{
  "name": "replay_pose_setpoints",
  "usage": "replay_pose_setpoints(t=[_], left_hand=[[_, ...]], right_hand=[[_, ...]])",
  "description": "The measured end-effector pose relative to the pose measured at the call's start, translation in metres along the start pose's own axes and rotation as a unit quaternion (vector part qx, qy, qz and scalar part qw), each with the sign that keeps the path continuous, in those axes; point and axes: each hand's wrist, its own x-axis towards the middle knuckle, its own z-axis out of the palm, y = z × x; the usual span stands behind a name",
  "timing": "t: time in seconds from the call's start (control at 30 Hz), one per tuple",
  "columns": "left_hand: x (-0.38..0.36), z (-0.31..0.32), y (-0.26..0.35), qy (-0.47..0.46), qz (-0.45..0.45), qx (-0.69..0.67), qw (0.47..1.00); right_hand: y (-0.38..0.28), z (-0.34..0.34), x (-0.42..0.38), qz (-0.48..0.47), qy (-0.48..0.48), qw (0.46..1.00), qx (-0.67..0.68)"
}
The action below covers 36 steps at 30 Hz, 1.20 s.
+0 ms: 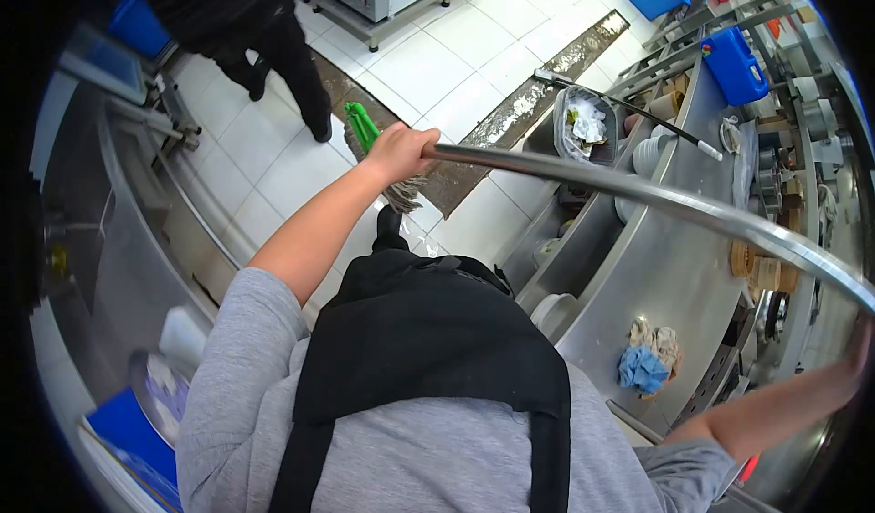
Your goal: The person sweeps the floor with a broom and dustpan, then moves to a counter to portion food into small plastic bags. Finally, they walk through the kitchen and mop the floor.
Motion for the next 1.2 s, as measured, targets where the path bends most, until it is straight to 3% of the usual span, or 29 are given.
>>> replay_pose_setpoints(t=[0.1,0.13,0.17,0.2,0.3,0.33,0.4,0.43,0.47,0.5,0.53,0.6,0.63,0.67,0.73,0.77,0.8,0.83,0.93,0.97,1.0,1.07,1.1,1.13,1.2], left_hand=[[0.036,0.016,-0.061,-0.044,-0.029,0.003,0.999],[0.048,0.023,-0.072,-0.049,-0.028,-0.007,0.998],[0.059,0.028,-0.081,-0.036,0.007,-0.001,0.999],[0.07,0.033,-0.088,-0.023,0.042,0.006,0.999],[0.107,0.052,-0.061,-0.141,0.1,-0.26,0.95],[0.119,0.059,-0.052,-0.155,0.162,-0.294,0.929],[0.142,0.057,-0.032,-0.327,0.087,-0.293,0.894],[0.146,0.069,-0.037,-0.335,0.088,-0.298,0.889],[0.148,0.087,-0.047,-0.318,0.035,-0.298,0.899],[0.15,0.109,-0.056,-0.298,-0.019,-0.295,0.908],[0.151,0.131,-0.063,-0.298,-0.022,-0.299,0.906],[0.141,0.175,-0.072,-0.031,-0.161,-0.277,0.947],[0.143,0.184,-0.076,0.002,-0.164,-0.241,0.957],[0.149,0.181,-0.075,0.002,-0.168,-0.239,0.956],[0.166,0.154,-0.07,-0.053,0.005,-0.325,0.944],[0.179,0.137,-0.065,-0.05,0.002,-0.323,0.945],[0.194,0.119,-0.059,-0.188,0.062,-0.339,0.92],[0.203,0.113,-0.054,-0.324,0.122,-0.348,0.871],[0.204,0.121,-0.031,-0.314,0.038,-0.313,0.896],[0.201,0.131,-0.026,-0.228,-0.03,-0.32,0.919],[0.2,0.138,-0.018,-0.229,-0.03,-0.319,0.919],[0.204,0.146,-0.009,0.009,-0.096,-0.346,0.933],[0.204,0.143,-0.011,0.02,-0.074,-0.343,0.936],[0.203,0.14,-0.019,0.015,-0.074,-0.346,0.935],[0.209,0.136,-0.041,-0.096,0.188,-0.394,0.895]], right_hand=[[-0.056,-0.092,-0.016,0.045,0.137,0.988,0.061],[-0.02,-0.053,-0.014,0.006,0.194,0.975,0.111],[0.015,-0.024,-0.012,-0.045,0.202,0.978,0.029],[0.052,0.014,-0.004,-0.019,0.15,0.988,0.025],[0.184,0.121,0.03,-0.068,0.117,0.99,0.024],[0.216,0.13,0.039,-0.035,0.037,0.998,0.037],[0.279,0.134,0.071,0.009,-0.139,0.99,-0.007],[0.286,0.132,0.078,0.033,-0.077,0.995,-0.058],[0.291,0.128,0.085,0.058,-0.018,0.992,-0.108],[0.284,0.131,0.099,0.074,0.056,0.995,-0.041],[0.283,0.142,0.111,0.035,0.16,0.985,-0.055],[0.26,0.154,0.132,-0.037,0.353,0.921,-0.163],[0.216,0.118,0.129,0.024,0.249,0.96,-0.126],[0.229,0.122,0.136,0.08,0.119,0.989,-0.034],[0.237,0.106,0.148,-0.007,0.043,0.994,-0.102],[0.24,0.079,0.155,-0.128,-0.091,0.986,0.053],[0.241,0.052,0.163,-0.24,-0.221,0.922,0.208],[0.233,0.043,0.17,-0.237,-0.223,0.922,0.211],[0.177,0.045,0.184,-0.11,-0.075,0.991,0.024],[0.158,0.05,0.186,-0.067,-0.023,0.997,-0.042],[0.146,0.053,0.188,-0.024,0.03,0.994,-0.105],[0.148,0.048,0.192,0.012,0.084,0.983,-0.164],[0.16,0.046,0.199,0.117,-0.103,0.982,-0.105],[0.172,0.046,0.206,0.22,-0.284,0.932,-0.039],[0.201,0.056,0.211,0.206,-0.325,0.923,-0.006]])
